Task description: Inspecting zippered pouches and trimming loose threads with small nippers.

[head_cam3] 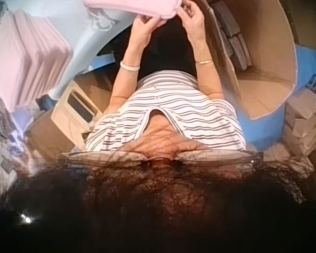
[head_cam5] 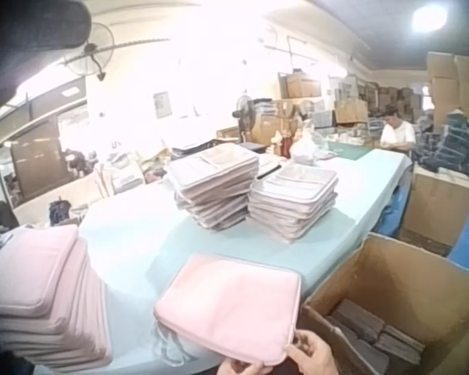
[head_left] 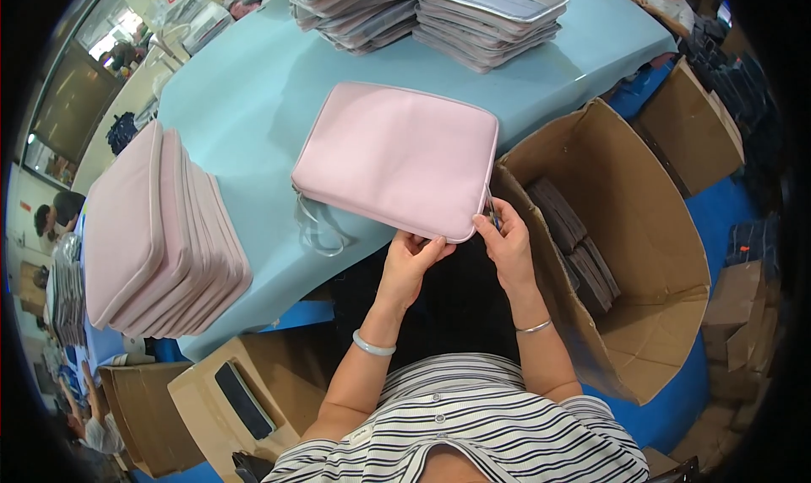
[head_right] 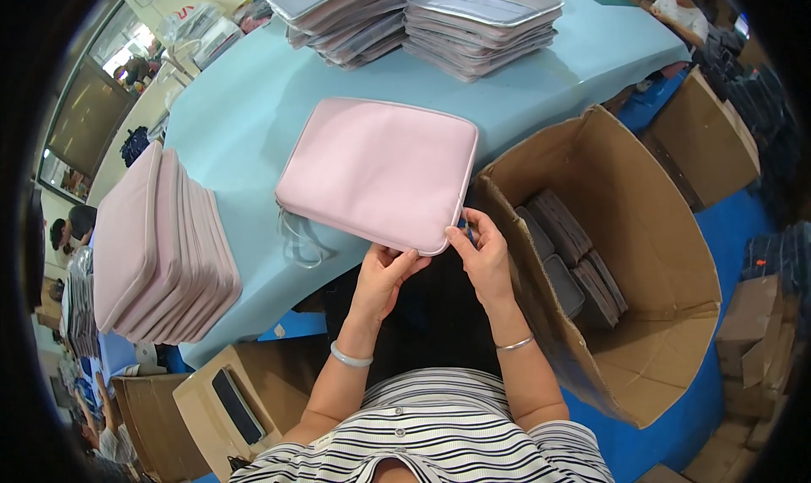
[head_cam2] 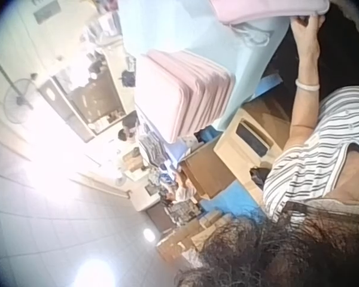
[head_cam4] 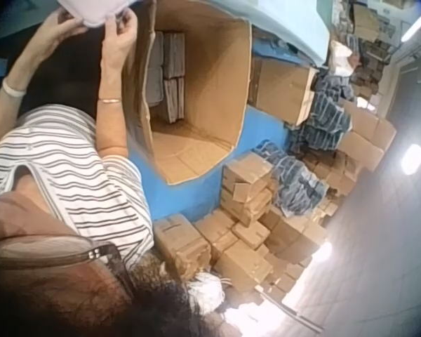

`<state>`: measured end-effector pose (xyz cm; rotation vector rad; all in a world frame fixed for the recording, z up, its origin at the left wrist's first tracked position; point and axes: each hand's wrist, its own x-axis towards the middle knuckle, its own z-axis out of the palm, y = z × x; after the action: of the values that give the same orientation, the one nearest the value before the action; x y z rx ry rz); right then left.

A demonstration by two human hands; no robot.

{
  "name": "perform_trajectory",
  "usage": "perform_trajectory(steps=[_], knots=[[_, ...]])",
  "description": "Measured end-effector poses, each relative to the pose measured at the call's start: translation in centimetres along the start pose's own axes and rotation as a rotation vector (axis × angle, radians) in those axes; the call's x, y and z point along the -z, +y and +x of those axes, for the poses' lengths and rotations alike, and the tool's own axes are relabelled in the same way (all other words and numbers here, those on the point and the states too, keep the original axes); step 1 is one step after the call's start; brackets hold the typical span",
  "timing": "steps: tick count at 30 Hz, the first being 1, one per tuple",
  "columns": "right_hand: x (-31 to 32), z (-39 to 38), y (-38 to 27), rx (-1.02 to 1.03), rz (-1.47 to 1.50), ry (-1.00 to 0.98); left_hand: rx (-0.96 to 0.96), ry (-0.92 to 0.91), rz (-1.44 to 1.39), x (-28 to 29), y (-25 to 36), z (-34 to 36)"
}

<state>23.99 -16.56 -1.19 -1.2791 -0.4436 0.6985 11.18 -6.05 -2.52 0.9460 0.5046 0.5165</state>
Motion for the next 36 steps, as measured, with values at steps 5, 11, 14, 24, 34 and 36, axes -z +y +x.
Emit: perform_trajectory(steps=[5,11,14,24,34,36], knots=[[-0.2,0.2,-0.1,0.008,0.014,-0.007,0.026,0.002,-0.017,0.3,0.1,0.1],[-0.1,0.6,0.7,0.004,-0.052,0.028,0.01,0.011,-0.184,1.3,0.1,0.3],[0.5,0.4,0.9,-0.023,-0.047,0.019,-0.049,0.126,-0.19,1.4,0.5,0.9],[2.1,-0.2,1.3,-0.013,-0.007,0.015,-0.474,0.206,0.252,1.7,4.4,0.2],[3.3,-0.1,0.0,0.076,0.086,0.137,-0.947,0.362,1.86,8.2,13.1,2.0],[3.5,-0.2,0.0,0.079,0.085,0.131,-0.907,0.386,1.803,9.5,11.7,1.8]])
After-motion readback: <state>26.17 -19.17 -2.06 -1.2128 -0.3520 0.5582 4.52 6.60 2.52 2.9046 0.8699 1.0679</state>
